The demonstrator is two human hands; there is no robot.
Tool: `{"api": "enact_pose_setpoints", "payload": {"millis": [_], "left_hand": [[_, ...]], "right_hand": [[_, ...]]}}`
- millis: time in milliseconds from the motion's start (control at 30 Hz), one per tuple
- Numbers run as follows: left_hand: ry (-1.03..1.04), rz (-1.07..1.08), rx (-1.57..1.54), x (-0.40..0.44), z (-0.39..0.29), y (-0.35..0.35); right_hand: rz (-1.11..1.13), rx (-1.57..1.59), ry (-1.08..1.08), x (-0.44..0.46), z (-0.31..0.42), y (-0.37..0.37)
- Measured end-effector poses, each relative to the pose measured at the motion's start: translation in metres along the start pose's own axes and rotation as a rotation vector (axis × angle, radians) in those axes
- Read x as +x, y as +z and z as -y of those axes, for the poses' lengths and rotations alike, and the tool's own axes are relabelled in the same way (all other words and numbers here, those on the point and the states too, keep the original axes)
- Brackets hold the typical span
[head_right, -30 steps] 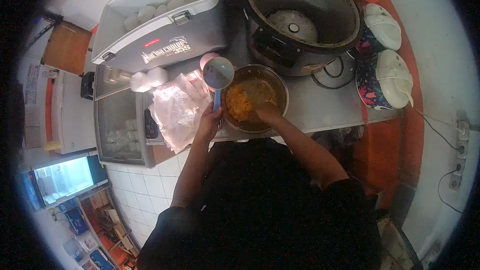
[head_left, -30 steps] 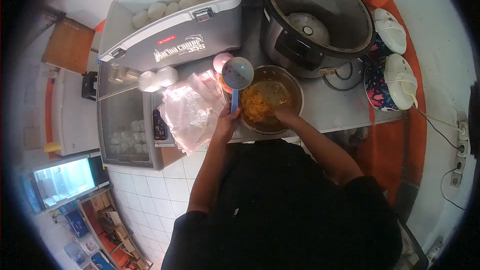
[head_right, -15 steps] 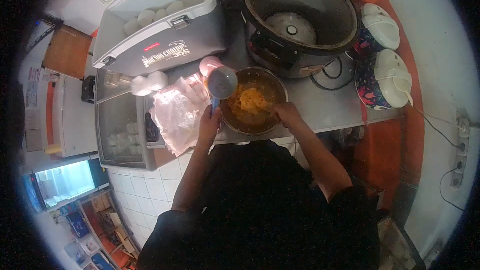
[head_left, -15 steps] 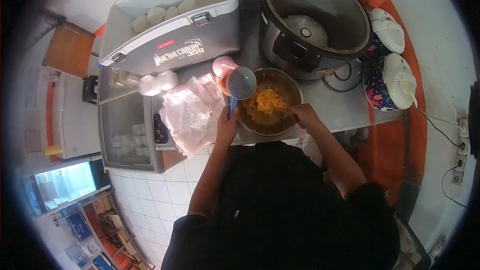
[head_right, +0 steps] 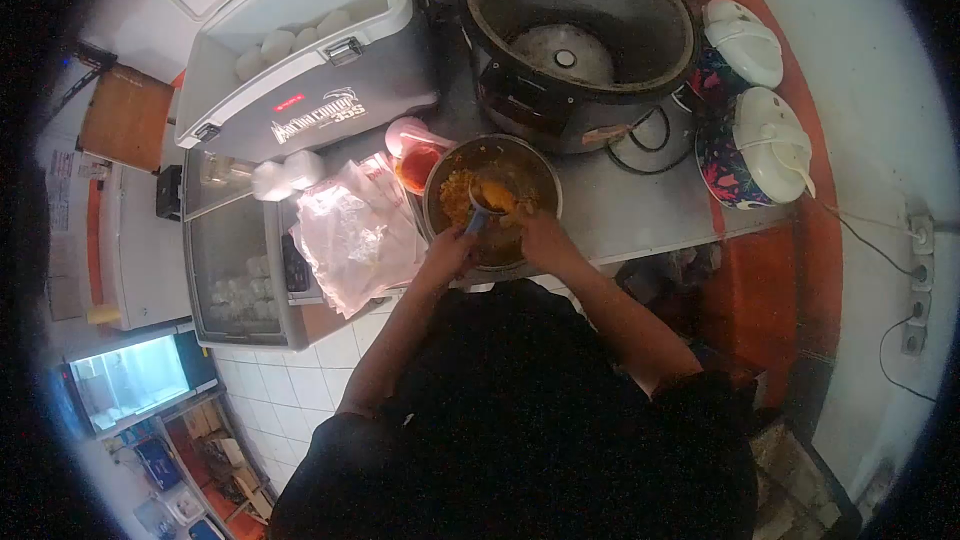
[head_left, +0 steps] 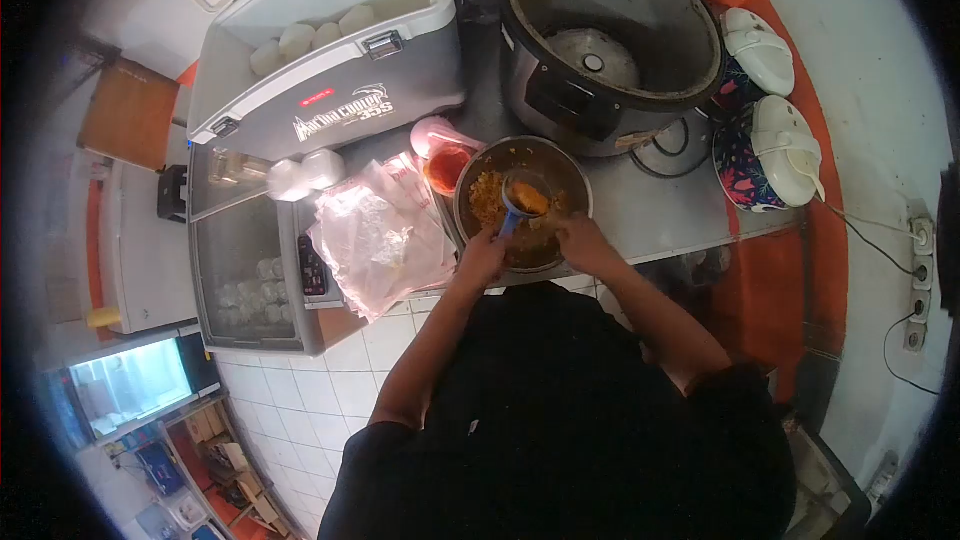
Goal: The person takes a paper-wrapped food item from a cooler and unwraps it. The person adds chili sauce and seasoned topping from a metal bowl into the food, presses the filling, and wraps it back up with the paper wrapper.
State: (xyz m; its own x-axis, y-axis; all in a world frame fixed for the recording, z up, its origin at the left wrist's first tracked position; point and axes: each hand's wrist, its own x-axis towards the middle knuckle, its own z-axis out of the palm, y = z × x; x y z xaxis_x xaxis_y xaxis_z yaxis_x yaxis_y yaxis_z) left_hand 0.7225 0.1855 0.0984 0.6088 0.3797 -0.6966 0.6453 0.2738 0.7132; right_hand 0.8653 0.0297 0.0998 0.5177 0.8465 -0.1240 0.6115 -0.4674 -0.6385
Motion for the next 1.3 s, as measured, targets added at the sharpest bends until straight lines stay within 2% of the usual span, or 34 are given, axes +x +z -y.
{"api": "enact_pose_setpoints", "payload": {"millis": [33,100,133,267,333,400,467,500,567,600,667,700,767,800,867,1000,1067,1100,1167,1200,1267,1300], "left_hand": [[0.002,0.0,0.001,0.003,0.003,-0.001],[-0.007,0.077,-0.204,0.009,0.013,-0.005],[-0.006,0.071,-0.206,0.008,0.012,-0.008],[0.113,-0.089,-0.1,0.004,0.017,-0.02],[0.172,-0.134,-0.075,0.009,0.025,-0.029],[0.262,-0.269,-0.19,0.021,0.038,-0.036],[0.32,-0.252,-0.206,0.027,0.043,-0.046],[0.382,-0.249,-0.234,0.029,0.042,-0.048],[0.38,-0.207,-0.333,0.026,0.039,-0.049],[0.392,-0.205,-0.322,0.029,0.041,-0.05],[0.404,-0.207,-0.319,0.028,0.042,-0.051],[0.401,-0.191,-0.341,0.026,0.041,-0.051],[0.395,-0.178,-0.37,0.027,0.043,-0.052],[0.423,-0.166,-0.377,0.03,0.044,-0.054],[0.444,-0.151,-0.379,0.031,0.05,-0.054],[0.444,-0.138,-0.393,0.032,0.044,-0.054],[0.419,-0.149,-0.378,0.032,0.048,-0.055],[0.419,-0.149,-0.379,0.034,0.047,-0.055],[0.415,-0.143,-0.377,0.035,0.048,-0.054],[0.405,-0.145,-0.38,0.033,0.047,-0.054],[0.396,-0.143,-0.381,0.031,0.044,-0.053],[0.407,-0.133,-0.381,0.029,0.044,-0.053]], "right_hand": [[-0.135,-0.036,-0.092,-0.003,0.0,0.007],[-0.062,-0.047,-0.042,-0.001,0.0,-0.005],[0.012,-0.056,0.008,0.001,0.007,-0.019],[-0.022,-0.01,0.043,0.028,0.013,-0.063],[0.067,-0.258,0.157,0.059,-0.025,-0.045],[0.021,-0.386,0.175,0.094,-0.049,-0.013],[0.057,-0.243,-0.048,0.104,-0.012,-0.022],[0.052,-0.243,-0.045,0.118,-0.018,-0.015],[0.367,-0.34,-0.263,0.144,-0.038,0.008],[0.367,-0.342,-0.267,0.143,-0.034,0.004],[0.525,-0.396,-0.527,0.134,-0.02,-0.014],[0.532,-0.4,-0.532,0.129,-0.014,-0.024],[0.521,-0.274,-0.258,0.12,-0.011,-0.038],[0.531,-0.278,-0.261,0.121,-0.017,-0.038],[0.245,-0.425,-0.082,0.121,-0.028,-0.032],[0.349,-0.473,-0.095,0.093,-0.028,-0.006],[0.602,-0.49,-0.045,0.069,0.001,-0.023],[0.605,-0.489,-0.044,0.065,0.001,-0.029],[0.415,-0.4,-0.1,0.055,-0.005,-0.041],[0.413,-0.4,-0.095,0.059,-0.006,-0.042],[0.267,-0.486,0.16,0.071,-0.01,-0.043],[0.266,-0.484,0.161,0.067,-0.016,-0.038]]}}
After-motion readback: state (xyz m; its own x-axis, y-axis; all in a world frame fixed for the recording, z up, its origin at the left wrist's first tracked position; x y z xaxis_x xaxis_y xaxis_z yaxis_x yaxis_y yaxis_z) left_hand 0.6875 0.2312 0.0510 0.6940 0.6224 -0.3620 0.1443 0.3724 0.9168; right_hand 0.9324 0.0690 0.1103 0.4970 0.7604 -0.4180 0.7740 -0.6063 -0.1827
